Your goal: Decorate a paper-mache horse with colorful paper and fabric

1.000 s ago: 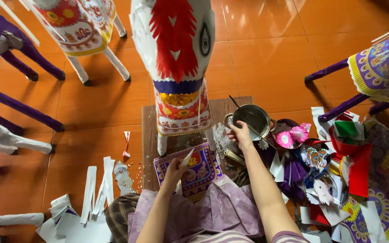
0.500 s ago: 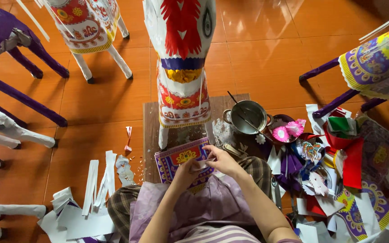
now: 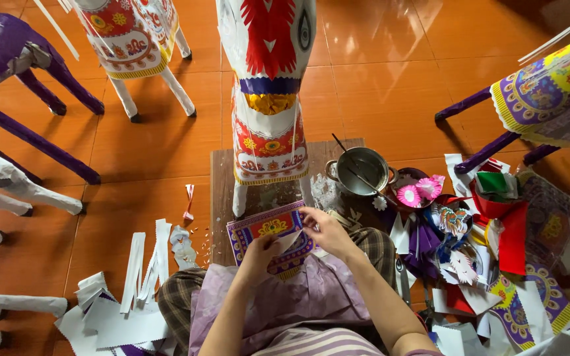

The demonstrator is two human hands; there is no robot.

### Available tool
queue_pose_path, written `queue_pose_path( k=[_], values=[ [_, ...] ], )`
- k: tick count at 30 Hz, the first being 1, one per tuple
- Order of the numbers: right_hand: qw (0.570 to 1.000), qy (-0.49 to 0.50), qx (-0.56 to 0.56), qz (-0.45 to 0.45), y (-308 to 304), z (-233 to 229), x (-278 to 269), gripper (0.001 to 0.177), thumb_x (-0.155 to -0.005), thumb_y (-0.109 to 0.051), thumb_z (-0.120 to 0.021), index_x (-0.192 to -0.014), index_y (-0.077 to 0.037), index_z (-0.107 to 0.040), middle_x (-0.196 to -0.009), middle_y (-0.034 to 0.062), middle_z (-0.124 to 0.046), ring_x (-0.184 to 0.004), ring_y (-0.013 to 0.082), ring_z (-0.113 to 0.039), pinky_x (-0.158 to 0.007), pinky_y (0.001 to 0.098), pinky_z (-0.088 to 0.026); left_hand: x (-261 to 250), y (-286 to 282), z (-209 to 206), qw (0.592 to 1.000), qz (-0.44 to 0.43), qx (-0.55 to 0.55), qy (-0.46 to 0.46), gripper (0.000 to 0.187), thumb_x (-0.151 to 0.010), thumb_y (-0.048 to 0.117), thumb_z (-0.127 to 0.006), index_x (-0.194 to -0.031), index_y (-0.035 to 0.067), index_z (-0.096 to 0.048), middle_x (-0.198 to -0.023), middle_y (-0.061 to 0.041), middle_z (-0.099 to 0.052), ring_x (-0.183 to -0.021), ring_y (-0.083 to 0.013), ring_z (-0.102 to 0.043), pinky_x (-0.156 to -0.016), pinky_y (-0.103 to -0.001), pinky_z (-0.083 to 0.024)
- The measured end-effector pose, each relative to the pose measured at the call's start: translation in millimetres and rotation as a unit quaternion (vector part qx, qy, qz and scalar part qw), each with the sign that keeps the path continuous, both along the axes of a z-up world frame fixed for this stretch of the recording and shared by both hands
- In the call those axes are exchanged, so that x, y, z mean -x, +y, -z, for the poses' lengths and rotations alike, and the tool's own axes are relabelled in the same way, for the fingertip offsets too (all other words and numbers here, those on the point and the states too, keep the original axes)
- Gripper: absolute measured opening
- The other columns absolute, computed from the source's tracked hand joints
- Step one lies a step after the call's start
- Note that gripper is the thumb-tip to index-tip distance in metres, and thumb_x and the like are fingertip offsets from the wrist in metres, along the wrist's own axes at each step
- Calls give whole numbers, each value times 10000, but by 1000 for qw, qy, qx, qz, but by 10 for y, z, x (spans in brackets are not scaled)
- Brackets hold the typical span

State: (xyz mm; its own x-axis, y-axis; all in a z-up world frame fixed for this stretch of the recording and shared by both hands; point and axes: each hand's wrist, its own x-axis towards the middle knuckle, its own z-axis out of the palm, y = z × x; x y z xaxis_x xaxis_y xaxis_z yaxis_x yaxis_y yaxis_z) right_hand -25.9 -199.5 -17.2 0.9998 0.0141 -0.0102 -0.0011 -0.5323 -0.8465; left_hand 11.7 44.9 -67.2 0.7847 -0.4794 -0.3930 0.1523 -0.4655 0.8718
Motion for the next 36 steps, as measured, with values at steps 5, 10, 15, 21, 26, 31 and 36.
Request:
queue_pose_path(
  k=[5,10,15,21,26,31,36],
  values=[
    [972,-158,61,-164,136,-285,67,349,-841,-128,-782,-1186,-156,-731,-1229,158,-661,-1123,386,-638,-949,465,-527,-46,75,206,1000,14,6,21,287,-962,256,-607,-1115,72,-764,-981,-153,-775,-952,-301,-732,-874,-457,-558],
    [942,-196,137,-236,182,-228,79,411,-803,-150,-787,-1198,-243,-724,-1376,132,-566,-1238,411,-560,-920,532,-507,-30,135,164,992,45,85,83,279,-975,184,-587,-1084,-8,-757,-901,-174,-724,-848,-247,-626,-752,-417,-547],
    [914,-228,187,-277,191,-139,69,462,-750,-74,-699,-1163,-281,-700,-1425,114,-527,-1341,371,-478,-1000,506,-428,49,53,-602,974,39,135,176,236,-897,67,-572,-1016,-79,-714,-839,-108,-583,-766,-198,-535,-610,-307,-463],
    [894,-303,165,-285,211,-180,51,205,-842,-177,-746,-1031,-237,-694,-1378,111,-581,-1343,343,-523,-1004,483,-417,36,84,-393,951,-3,186,247,128,-893,35,-635,-909,-58,-721,-764,-51,-511,-698,-119,-469,-572,-234,-439],
    [884,-347,140,-280,240,-331,86,74,-912,-205,-728,-969,-224,-687,-1359,99,-608,-1328,329,-551,-1006,462,-426,50,77,-304,945,5,189,265,98,-885,31,-641,-849,-30,-708,-731,-23,-499,-668,-97,-474,-560,-227,-457],
    [885,-350,116,-283,188,-440,91,64,-908,-179,-730,-954,-211,-698,-1376,91,-617,-1336,317,-557,-1014,464,-433,55,79,-182,941,12,201,273,83,-875,16,-665,-816,-15,-713,-697,-8,-486,-625,-89,-477,-522,-222,-444],
    [895,-332,106,-279,70,-535,103,97,-866,-103,-757,-915,-168,-704,-1355,80,-635,-1315,315,-574,-1012,480,-439,25,123,-268,928,7,237,289,59,-836,-3,-691,-781,-25,-690,-668,-22,-489,-593,-100,-484,-503,-228,-411]
  ],
)
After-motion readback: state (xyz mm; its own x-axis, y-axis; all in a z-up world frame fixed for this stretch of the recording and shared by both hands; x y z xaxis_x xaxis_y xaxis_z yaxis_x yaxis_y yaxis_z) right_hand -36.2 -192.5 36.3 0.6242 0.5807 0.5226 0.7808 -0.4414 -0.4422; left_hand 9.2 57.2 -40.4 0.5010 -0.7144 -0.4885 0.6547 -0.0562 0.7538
